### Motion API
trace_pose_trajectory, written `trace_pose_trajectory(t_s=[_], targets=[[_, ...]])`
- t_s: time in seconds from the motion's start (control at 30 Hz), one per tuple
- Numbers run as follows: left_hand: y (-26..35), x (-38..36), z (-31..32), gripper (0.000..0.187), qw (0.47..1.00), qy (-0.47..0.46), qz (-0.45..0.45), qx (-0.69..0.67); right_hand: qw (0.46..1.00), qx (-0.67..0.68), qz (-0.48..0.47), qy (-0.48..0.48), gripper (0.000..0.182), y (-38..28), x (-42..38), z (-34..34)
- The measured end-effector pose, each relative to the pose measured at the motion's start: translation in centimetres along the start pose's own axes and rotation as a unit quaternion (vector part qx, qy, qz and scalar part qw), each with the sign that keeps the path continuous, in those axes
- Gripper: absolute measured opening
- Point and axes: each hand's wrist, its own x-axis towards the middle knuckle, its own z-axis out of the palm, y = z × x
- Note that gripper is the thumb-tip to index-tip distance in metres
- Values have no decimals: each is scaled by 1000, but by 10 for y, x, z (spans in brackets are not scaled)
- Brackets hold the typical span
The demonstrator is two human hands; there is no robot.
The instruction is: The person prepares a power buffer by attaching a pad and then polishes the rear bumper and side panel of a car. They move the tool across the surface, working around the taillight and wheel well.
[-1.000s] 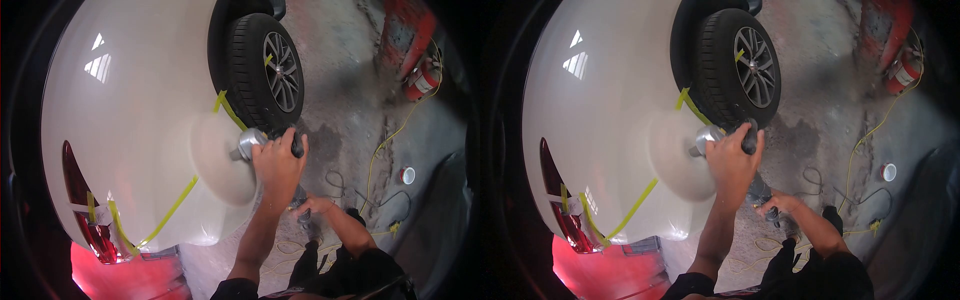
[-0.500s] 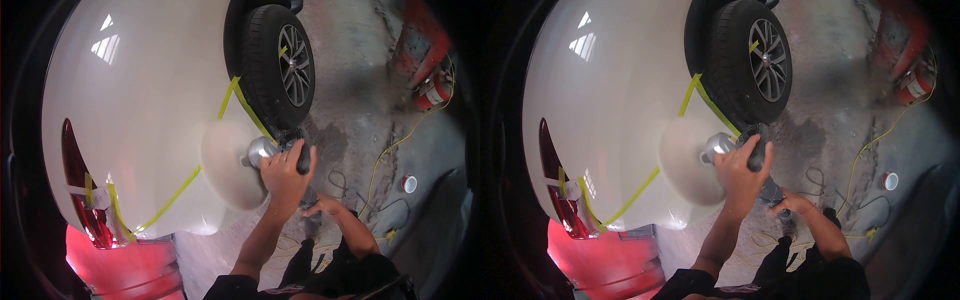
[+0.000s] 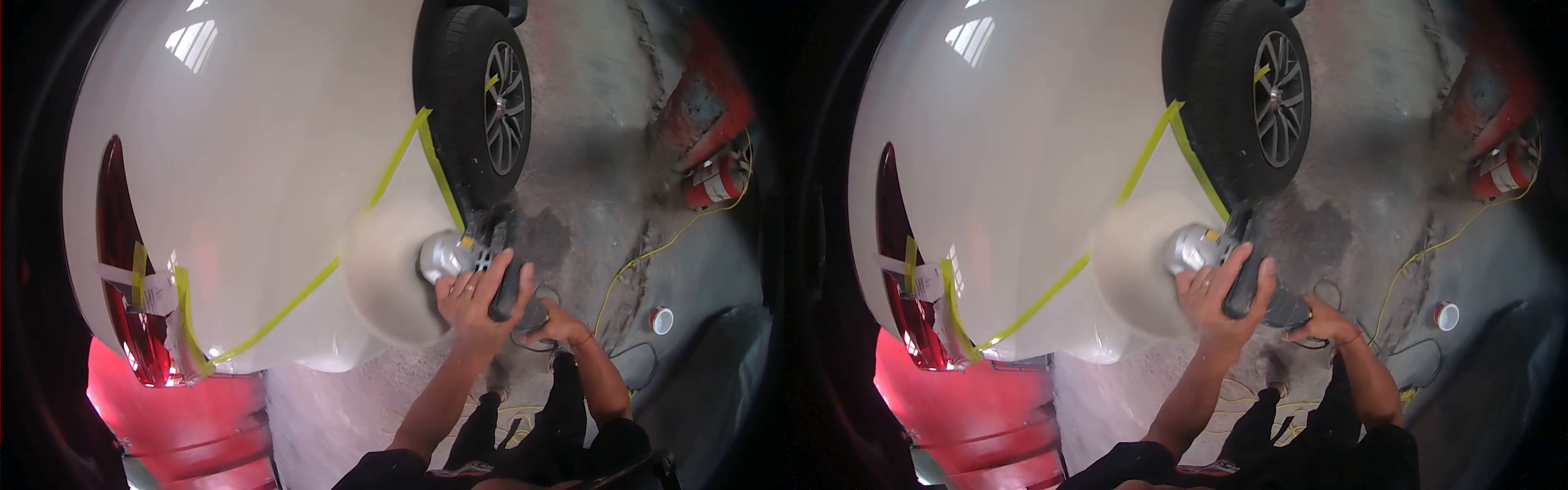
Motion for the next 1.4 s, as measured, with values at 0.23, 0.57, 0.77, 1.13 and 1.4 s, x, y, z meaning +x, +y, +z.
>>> trace_pose_trajectory(t_s=[0.23, 0.57, 0.77, 1.13, 1.4], targets=[[-12, -26, -13, 34, 999, 6, 20, -37, 999, -30, -11, -34, 45, -6, 6, 3], [-7, -66, -72, 34, 998, -43, 1, 54, 988, -26, -13, -150, 46, 31, -11, 60], [-25, -48, -30, 34, 998, -25, 31, -54, 997, -64, -26, -20, 47, 13, -20, 38], [-37, -24, 5, 32, 987, -92, 47, -120, 998, 0, -9, 55, 48, 39, -6, 28], [-23, -84, -81, 37, 984, -162, -39, -62, 990, -15, 96, -102, 54, 35, -56, 73]])
